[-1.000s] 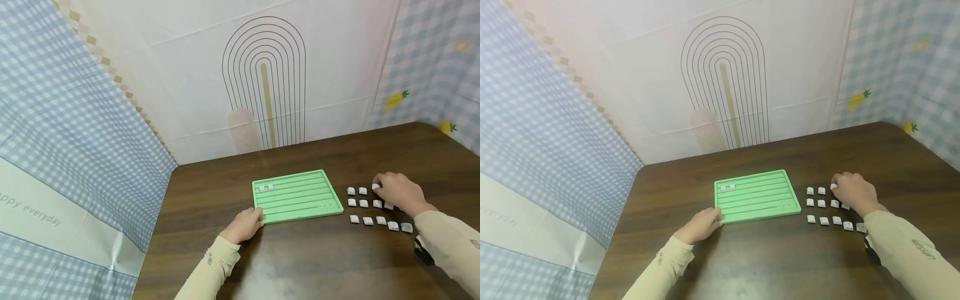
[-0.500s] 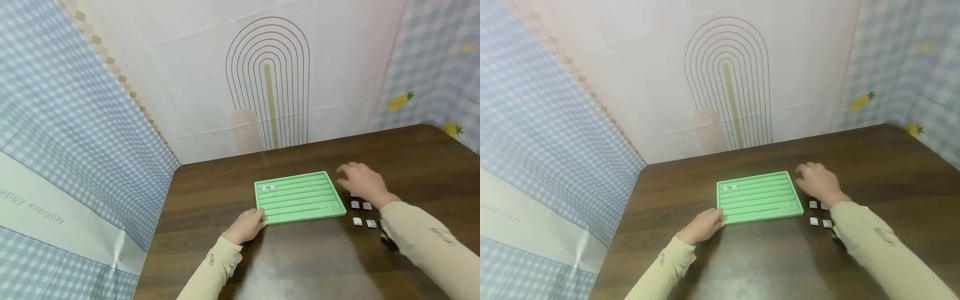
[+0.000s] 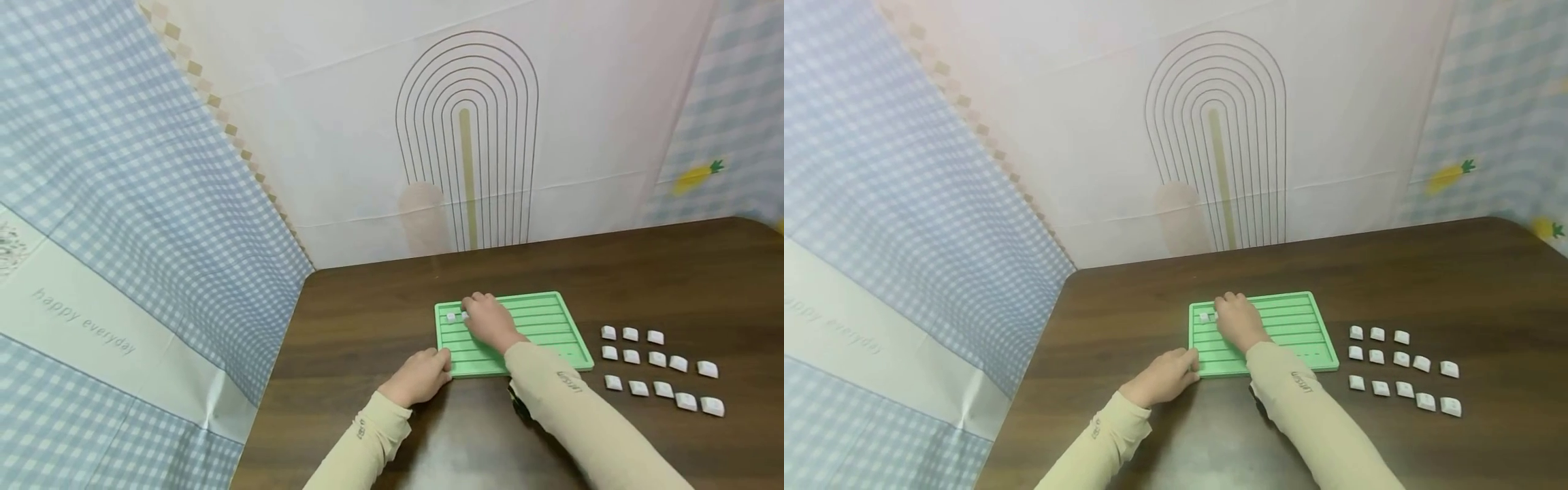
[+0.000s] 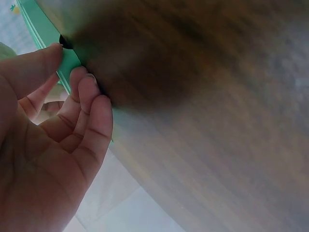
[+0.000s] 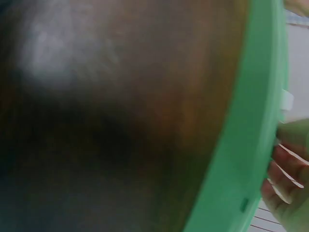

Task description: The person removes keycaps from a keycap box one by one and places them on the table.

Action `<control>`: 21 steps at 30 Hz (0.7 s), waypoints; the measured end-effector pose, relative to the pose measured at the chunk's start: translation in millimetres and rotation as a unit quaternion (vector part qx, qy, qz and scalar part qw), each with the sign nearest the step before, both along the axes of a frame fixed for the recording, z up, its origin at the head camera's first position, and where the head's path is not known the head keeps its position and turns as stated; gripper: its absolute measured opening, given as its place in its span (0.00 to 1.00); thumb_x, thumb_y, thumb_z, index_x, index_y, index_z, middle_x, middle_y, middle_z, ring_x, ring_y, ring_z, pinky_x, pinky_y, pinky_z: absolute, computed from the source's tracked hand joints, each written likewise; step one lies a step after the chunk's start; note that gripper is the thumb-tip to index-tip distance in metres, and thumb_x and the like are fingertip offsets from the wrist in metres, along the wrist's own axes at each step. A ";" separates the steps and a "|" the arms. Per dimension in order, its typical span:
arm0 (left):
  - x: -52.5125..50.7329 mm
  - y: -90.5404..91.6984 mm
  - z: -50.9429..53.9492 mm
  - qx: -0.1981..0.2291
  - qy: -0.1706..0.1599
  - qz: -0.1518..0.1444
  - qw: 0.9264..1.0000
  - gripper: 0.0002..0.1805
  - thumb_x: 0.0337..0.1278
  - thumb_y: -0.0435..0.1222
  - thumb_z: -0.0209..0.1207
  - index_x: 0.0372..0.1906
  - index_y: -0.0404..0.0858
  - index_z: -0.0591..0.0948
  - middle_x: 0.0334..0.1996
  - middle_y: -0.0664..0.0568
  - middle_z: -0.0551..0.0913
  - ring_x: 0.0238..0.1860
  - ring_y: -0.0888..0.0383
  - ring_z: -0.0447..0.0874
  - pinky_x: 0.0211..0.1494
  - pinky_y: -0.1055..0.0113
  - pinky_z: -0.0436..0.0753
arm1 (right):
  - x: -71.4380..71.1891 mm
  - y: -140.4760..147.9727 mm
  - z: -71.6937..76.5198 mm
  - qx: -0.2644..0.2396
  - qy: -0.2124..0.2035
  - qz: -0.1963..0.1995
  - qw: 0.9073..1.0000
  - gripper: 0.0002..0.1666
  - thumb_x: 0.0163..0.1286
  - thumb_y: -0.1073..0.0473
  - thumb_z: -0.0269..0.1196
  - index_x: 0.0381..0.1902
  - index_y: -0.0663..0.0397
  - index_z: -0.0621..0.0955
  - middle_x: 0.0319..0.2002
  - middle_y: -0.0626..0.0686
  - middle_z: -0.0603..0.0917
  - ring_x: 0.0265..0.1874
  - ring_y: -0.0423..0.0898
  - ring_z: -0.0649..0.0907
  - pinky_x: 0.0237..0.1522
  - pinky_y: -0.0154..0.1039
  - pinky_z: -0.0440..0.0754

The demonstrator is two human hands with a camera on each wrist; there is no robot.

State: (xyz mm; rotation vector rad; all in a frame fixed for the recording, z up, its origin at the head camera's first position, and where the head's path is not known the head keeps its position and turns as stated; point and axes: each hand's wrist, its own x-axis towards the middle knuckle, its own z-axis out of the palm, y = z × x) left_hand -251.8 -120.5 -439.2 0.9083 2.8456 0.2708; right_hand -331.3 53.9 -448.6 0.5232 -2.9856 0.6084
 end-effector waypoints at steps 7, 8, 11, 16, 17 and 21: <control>-0.1 2.5 -3.1 -0.008 0.002 -0.002 1.000 0.05 0.62 0.38 0.54 0.34 0.43 0.70 0.29 0.55 0.74 0.29 0.63 0.70 0.33 0.75 0.69 | 5.0 0.4 -1.6 0.021 0.032 -0.004 0.999 0.08 0.64 0.60 0.60 0.40 0.56 0.81 0.39 0.55 0.80 0.39 0.52 0.77 0.36 0.45 0.78; 0.1 2.0 -3.1 -0.009 0.002 -0.001 1.000 0.05 0.62 0.38 0.54 0.34 0.43 0.70 0.29 0.55 0.74 0.29 0.63 0.70 0.33 0.75 0.69 | 5.2 0.6 -1.5 0.020 0.035 -0.003 0.999 0.09 0.63 0.60 0.61 0.40 0.56 0.81 0.39 0.55 0.80 0.39 0.52 0.77 0.36 0.45 0.79; 0.6 0.1 -1.9 -0.008 0.003 -0.004 1.000 0.05 0.62 0.38 0.54 0.35 0.43 0.70 0.30 0.55 0.75 0.29 0.63 0.71 0.33 0.75 0.70 | 6.1 5.7 2.2 0.007 0.050 -0.001 0.999 0.10 0.62 0.60 0.61 0.41 0.57 0.81 0.38 0.54 0.80 0.38 0.51 0.77 0.35 0.44 0.79; -0.7 -1.5 0.4 -0.003 0.006 -0.006 1.000 0.04 0.63 0.38 0.53 0.36 0.43 0.70 0.31 0.54 0.75 0.31 0.61 0.72 0.35 0.74 0.71 | 13.4 52.7 27.4 -0.015 0.071 -0.013 0.997 0.11 0.62 0.60 0.60 0.42 0.57 0.80 0.42 0.57 0.80 0.44 0.56 0.77 0.38 0.52 0.78; -1.0 -1.7 0.4 -0.002 0.002 -0.004 1.000 0.04 0.63 0.38 0.53 0.36 0.42 0.70 0.32 0.54 0.75 0.31 0.61 0.72 0.35 0.73 0.71 | 16.6 68.3 33.3 -0.014 0.068 -0.022 0.997 0.12 0.63 0.59 0.59 0.43 0.56 0.80 0.44 0.58 0.79 0.46 0.58 0.76 0.38 0.54 0.78; -0.7 -3.0 0.5 0.000 -0.004 -0.005 1.000 0.04 0.63 0.37 0.53 0.35 0.42 0.70 0.32 0.53 0.75 0.32 0.61 0.72 0.35 0.73 0.71 | 33.7 143.9 46.7 0.000 0.046 -0.075 0.996 0.14 0.64 0.57 0.55 0.46 0.55 0.80 0.47 0.60 0.78 0.48 0.61 0.76 0.34 0.59 0.76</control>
